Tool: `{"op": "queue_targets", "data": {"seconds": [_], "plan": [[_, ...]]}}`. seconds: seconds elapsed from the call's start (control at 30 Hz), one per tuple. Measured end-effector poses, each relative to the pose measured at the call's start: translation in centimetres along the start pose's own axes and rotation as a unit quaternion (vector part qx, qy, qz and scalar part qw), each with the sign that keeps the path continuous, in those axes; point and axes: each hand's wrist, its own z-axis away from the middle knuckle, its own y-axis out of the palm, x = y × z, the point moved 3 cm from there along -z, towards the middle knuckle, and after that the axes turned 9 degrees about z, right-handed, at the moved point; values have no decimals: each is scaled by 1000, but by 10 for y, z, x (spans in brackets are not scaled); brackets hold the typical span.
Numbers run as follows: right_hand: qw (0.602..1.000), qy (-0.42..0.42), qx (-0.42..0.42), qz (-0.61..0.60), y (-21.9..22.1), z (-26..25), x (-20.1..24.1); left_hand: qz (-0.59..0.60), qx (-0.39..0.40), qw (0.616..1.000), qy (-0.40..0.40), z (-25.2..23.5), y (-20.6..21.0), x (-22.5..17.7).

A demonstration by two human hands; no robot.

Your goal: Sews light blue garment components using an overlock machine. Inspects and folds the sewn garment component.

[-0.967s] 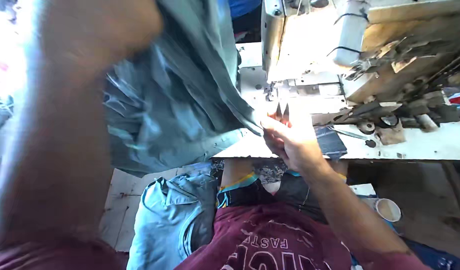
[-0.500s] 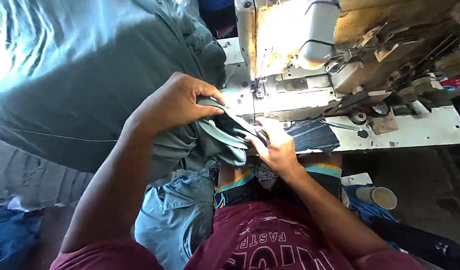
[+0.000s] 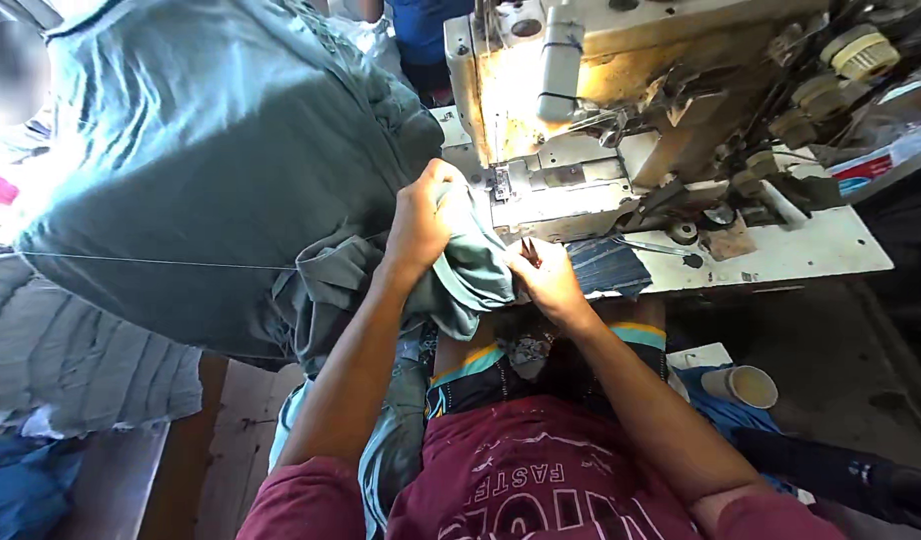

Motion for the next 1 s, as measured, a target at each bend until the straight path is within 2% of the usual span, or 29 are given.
{"op": "queue_targets", "data": {"seconds": [0.13, 0.23, 0.4, 0.47, 0.57, 0.63, 0.83, 1.0], "plan": [[999, 2, -8, 36, -4, 7, -1, -80, 12, 995, 52, -8, 15, 26], [1000, 8, -27, 12, -2, 9, -4, -105, 25, 992, 69, -12, 24, 37], [999, 8, -37, -29, -3, 6, -4, -104, 31, 993, 55, -18, 26, 39], [999, 3, -31, -38, -4, 1, -3, -60, 35, 997, 26, -18, 21, 39], [999, -17, -15, -49, -3, -8, 1, 106, 30, 993, -36, -13, 6, 34], [998, -32, -9, -59, -2, -12, 4, 164, 31, 984, -58, -12, -1, 33], [998, -37, -12, -43, 1, -7, 3, -8, 72, 996, -51, -16, -12, 36], [998, -28, -12, -55, 2, 3, 2, -83, 76, 993, -27, -19, 0, 40]]}}
